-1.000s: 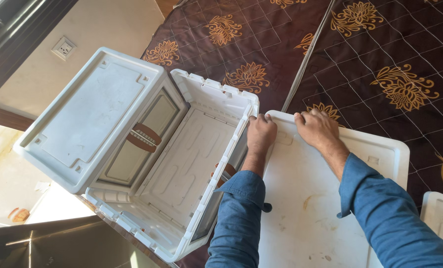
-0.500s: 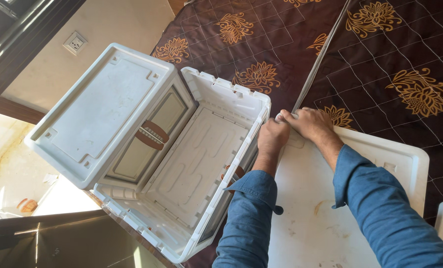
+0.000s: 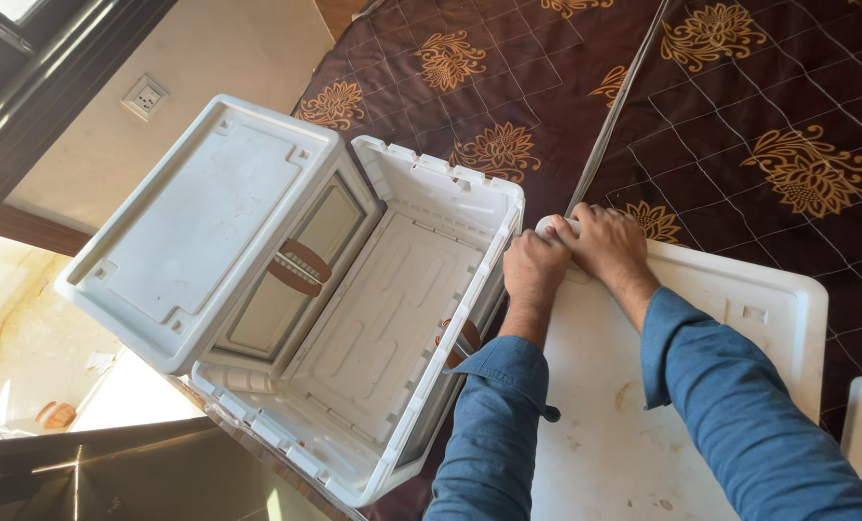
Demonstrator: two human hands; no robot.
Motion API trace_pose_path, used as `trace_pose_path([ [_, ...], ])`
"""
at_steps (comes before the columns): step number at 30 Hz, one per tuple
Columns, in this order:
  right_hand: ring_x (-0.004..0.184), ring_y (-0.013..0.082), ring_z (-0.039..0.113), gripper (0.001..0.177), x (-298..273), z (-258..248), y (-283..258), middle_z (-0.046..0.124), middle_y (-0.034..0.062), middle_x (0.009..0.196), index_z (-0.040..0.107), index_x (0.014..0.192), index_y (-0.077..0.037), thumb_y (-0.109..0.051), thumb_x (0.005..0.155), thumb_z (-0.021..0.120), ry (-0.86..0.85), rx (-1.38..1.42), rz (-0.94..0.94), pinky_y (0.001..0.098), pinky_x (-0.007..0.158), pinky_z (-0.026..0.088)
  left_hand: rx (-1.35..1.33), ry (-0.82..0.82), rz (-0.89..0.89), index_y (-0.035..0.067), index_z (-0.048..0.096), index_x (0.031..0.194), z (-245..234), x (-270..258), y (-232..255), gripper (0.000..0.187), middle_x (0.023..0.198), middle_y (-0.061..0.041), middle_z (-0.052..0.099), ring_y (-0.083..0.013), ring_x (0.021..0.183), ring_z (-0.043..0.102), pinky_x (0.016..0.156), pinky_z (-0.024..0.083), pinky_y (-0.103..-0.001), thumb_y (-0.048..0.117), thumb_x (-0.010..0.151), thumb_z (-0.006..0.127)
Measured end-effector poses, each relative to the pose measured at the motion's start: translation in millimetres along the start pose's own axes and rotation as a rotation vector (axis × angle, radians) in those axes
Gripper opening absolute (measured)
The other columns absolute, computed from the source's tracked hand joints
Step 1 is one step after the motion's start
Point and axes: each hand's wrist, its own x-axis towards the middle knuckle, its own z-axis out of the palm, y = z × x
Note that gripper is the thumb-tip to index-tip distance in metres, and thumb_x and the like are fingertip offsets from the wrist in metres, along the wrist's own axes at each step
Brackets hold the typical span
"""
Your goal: The person assembles a white plastic storage box by unfolding its sides, inserting a mesh panel into the side frame, and securing the lid. The person then stacks the assembled box on top of another similar box.
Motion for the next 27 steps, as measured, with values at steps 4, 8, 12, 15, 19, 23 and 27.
trace_pose_path([
  [4, 0.124, 0.0291, 0.059, 0.054, -29.0, 0.2, 4.2, 0.066, 0.0116, 0.127, 0.061, 0.133, -0.014, -0.055, 0.102, 0.047, 0.038, -0.015, -0.011, 0.0497, 0.109, 0.041, 0.067, 0.010, 0.094, -0.005, 0.064, 0.098, 0.4, -12.6, -9.3, 0.042, 0.090, -0.028, 0.073, -0.0458, 0.087, 0.072, 0.082, 0.057, -0.051, 0.036, 0.098, 0.053],
  [8, 0.139, 0.0341, 0.043, 0.070, -60.6, 8.4, 16.1, 0.051, 0.0174, 0.146, 0.046, 0.151, -0.010, -0.054, 0.096, 0.054, 0.214, 0.090, -0.112, 0.0533, 0.115, 0.028, 0.137, 0.010, 0.127, -0.004, 0.058, 0.108, 0.0, -36.8, -24.7, 0.035, 0.097, -0.027, 0.072, -0.0442, 0.087, 0.072, 0.079, 0.057, -0.050, 0.029, 0.098, 0.056],
  [12, 0.150, 0.0384, 0.035, 0.070, -79.4, 12.3, 26.9, 0.042, 0.0209, 0.158, 0.044, 0.154, -0.005, -0.049, 0.102, 0.056, 0.296, 0.260, -0.181, 0.0532, 0.121, 0.026, 0.168, -0.023, 0.080, 0.000, 0.059, 0.106, -13.9, -64.8, -40.6, 0.031, 0.101, -0.025, 0.072, -0.0428, 0.094, 0.071, 0.084, 0.055, -0.050, 0.030, 0.102, 0.054],
  [15, 0.150, 0.0402, 0.032, 0.067, -112.9, 15.0, 22.2, 0.039, 0.0216, 0.159, 0.044, 0.151, -0.005, -0.045, 0.099, 0.058, 0.257, 0.436, -0.118, 0.0523, 0.121, 0.028, 0.193, 0.064, 0.115, -0.001, 0.058, 0.114, -23.8, -99.1, -52.3, 0.029, 0.108, -0.023, 0.069, -0.0416, 0.093, 0.070, 0.080, 0.056, -0.050, 0.025, 0.101, 0.054],
  [19, 0.149, 0.0434, 0.031, 0.063, -166.1, 16.0, -4.8, 0.033, 0.0230, 0.161, 0.048, 0.146, -0.008, -0.039, 0.094, 0.064, 0.268, 0.362, -0.088, 0.0524, 0.120, 0.030, 0.316, 0.144, 0.198, -0.006, 0.048, 0.141, -32.1, -135.6, -64.0, 0.056, 0.113, -0.019, 0.065, -0.0364, 0.095, 0.068, 0.080, 0.055, -0.046, 0.016, 0.091, 0.058],
  [23, 0.148, 0.0459, 0.030, 0.057, -205.3, 7.6, -22.1, 0.022, 0.0251, 0.165, 0.048, 0.148, -0.011, -0.031, 0.096, 0.064, 0.215, 0.631, 0.031, 0.0517, 0.114, 0.036, 0.409, 0.198, 0.276, -0.007, 0.042, 0.147, -40.7, -160.6, -77.7, 0.070, 0.128, -0.018, 0.060, -0.0329, 0.105, 0.063, 0.087, 0.050, -0.043, 0.012, 0.082, 0.062],
  [27, 0.146, 0.0432, 0.035, 0.047, -247.3, 6.1, -19.0, 0.020, 0.0220, 0.165, 0.055, 0.138, -0.015, -0.027, 0.094, 0.066, 0.137, 0.618, 0.138, 0.0494, 0.110, 0.043, 0.435, 0.247, 0.333, -0.008, 0.041, 0.146, -54.2, -197.5, -93.0, 0.074, 0.139, -0.019, 0.054, -0.0316, 0.112, 0.059, 0.086, 0.047, -0.043, 0.008, 0.077, 0.062],
])
